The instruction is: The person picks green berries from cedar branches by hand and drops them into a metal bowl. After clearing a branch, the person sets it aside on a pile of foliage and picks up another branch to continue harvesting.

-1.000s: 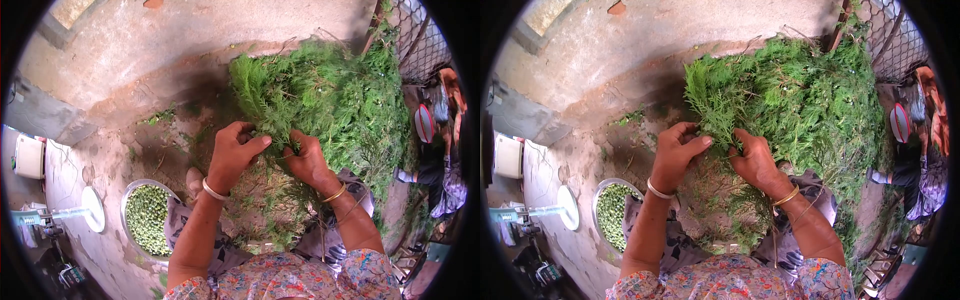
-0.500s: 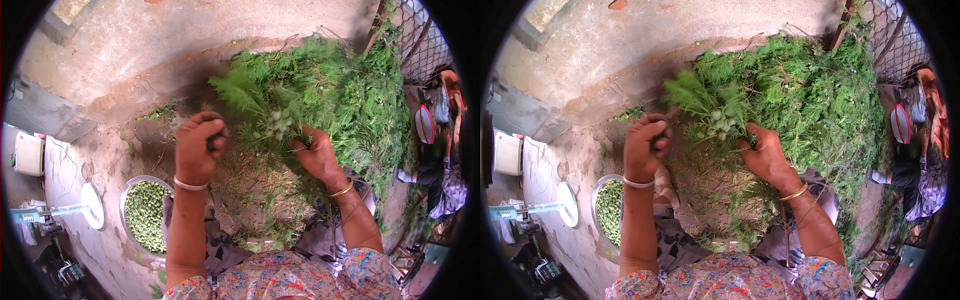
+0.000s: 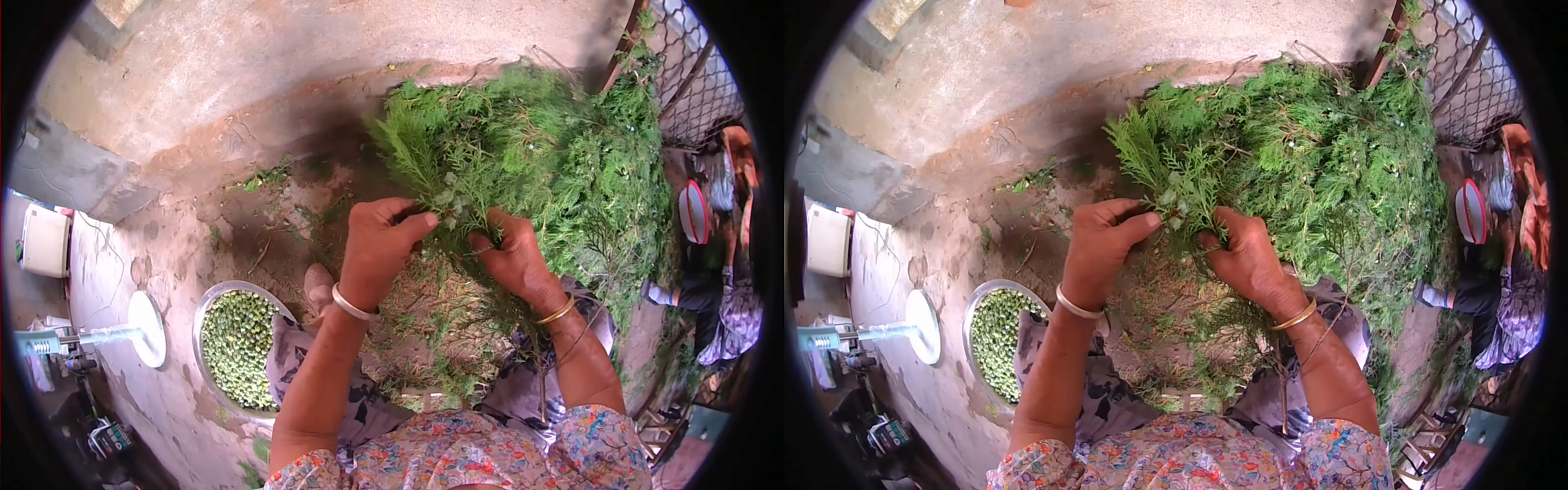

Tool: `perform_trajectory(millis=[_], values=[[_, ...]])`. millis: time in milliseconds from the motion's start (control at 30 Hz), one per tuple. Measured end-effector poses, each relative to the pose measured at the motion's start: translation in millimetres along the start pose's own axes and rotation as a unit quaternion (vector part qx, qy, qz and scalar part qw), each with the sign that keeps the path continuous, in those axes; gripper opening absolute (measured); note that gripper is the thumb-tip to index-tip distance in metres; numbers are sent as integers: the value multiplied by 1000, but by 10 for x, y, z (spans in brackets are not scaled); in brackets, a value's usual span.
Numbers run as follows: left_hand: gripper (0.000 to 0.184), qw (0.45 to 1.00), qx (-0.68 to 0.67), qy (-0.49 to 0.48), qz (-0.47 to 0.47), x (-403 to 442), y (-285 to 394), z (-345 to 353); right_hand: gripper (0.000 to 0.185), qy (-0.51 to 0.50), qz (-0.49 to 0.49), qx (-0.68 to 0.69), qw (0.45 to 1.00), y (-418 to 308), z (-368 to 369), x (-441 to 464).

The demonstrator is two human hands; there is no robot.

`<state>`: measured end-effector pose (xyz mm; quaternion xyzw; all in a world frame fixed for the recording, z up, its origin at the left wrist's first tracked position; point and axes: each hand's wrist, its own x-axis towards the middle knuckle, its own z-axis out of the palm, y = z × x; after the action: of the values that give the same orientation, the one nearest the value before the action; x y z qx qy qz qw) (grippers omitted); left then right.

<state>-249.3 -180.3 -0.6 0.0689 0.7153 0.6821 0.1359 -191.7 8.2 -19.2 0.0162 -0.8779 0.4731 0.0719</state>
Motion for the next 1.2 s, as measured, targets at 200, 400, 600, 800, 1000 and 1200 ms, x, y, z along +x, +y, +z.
perform_trajectory(millis=[200,400,600,800,1000,1200], values=[[14,999,32,-32,-14,-15,-64,-15,15,-16,4,-3,1000,42,30,-5],[10,997,51,57,-13,-20,32,-110,16,8,-6,-1,1000,36,-21,-11],[5,917,-387,27,-93,-7,209,-318,16,31,19,2,999,23,-54,1],[19,978,101,4,185,-85,39,19,15,11,-2,-25,1000,50,16,5],[27,894,337,33,295,-104,-163,174,16,-16,-20,-14,1000,52,69,-3],[16,925,213,85,302,-41,-110,79,16,-16,-17,0,1000,44,42,-10]])
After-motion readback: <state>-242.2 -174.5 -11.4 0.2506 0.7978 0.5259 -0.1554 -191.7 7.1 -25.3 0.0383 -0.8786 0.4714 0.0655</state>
